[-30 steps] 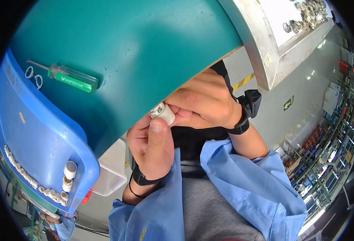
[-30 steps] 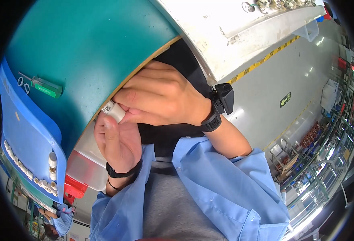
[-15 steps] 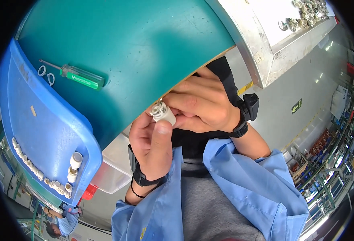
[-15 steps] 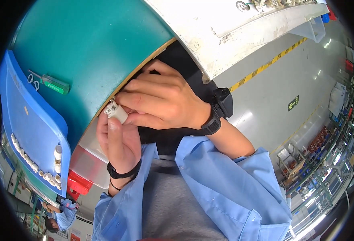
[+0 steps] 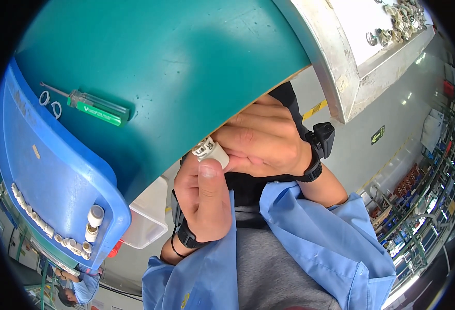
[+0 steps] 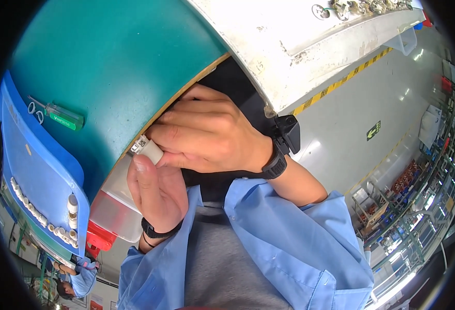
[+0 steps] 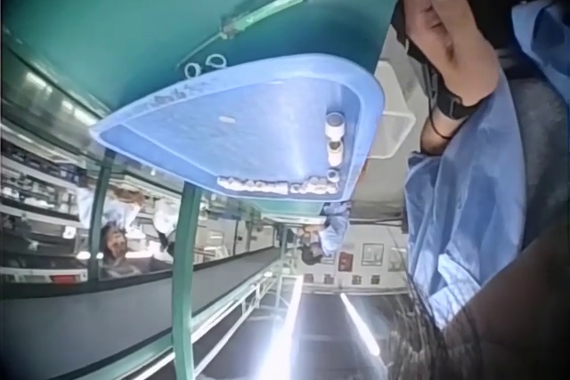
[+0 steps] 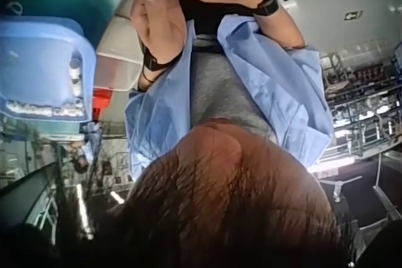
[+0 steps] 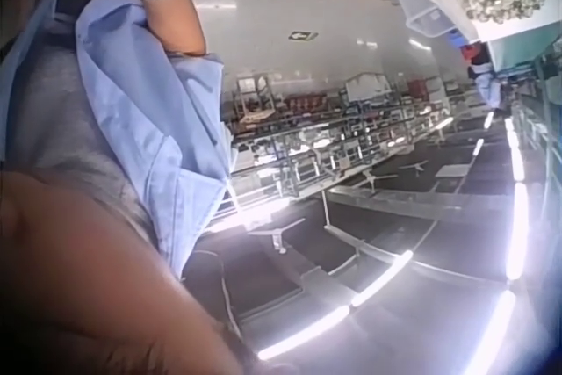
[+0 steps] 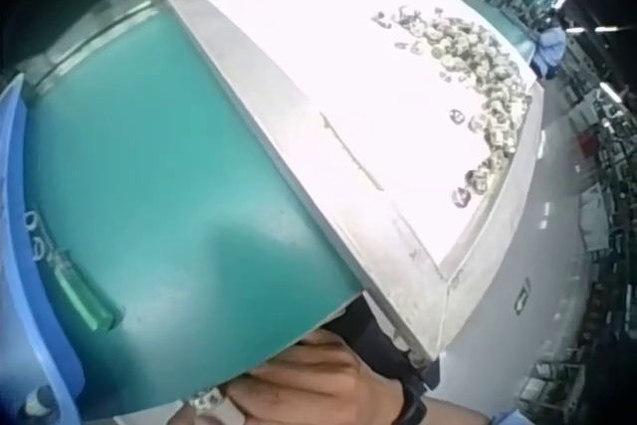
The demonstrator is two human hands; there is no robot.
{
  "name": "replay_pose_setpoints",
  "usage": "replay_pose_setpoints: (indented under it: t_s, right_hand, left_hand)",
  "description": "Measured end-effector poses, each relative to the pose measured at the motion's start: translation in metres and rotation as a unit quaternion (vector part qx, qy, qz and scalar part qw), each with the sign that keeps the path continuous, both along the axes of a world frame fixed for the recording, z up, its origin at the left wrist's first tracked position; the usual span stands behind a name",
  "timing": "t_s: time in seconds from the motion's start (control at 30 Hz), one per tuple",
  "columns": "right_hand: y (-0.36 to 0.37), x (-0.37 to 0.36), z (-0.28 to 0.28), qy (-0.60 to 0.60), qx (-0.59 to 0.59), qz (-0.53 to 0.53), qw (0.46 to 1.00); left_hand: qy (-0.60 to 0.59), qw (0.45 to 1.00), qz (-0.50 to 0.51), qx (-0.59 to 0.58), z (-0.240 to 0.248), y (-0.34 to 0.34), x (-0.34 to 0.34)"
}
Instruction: The person picks up a white plastic component and a metal contact by hand, fits the metal piece into the plastic housing, and places the assembled unit onto a blue tray. This process is repeated for several more components.
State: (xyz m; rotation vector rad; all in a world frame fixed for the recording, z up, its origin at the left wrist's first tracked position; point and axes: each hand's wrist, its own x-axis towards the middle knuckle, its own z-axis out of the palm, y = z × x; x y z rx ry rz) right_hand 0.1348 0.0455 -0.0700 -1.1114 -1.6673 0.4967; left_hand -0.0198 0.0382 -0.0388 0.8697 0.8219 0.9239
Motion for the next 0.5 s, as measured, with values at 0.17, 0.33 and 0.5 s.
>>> replay_pose_setpoints:
  t_s: [0.17, 0.33, 0.5]
  right_hand:
    - [-0.003, -0.002, 0.006, 0.006, -0.004, 0.004, 1.000]
    - [-0.012, -0.003, 0.013, 0.006, -0.081, -0.004, 0.997]
    - [-0.020, -0.006, 0.009, 0.004, -0.100, 0.006, 0.995]
  left_hand:
    - [-0.041, 0.998, -0.026, -0.026, 0.016, 0.004, 0.003]
    - [-0.056, 0.997, -0.004, -0.054, 0.017, 0.006, 0.007]
    - [-0.016, 0.999, 0.002, -0.050, 0.014, -0.001, 0.007]
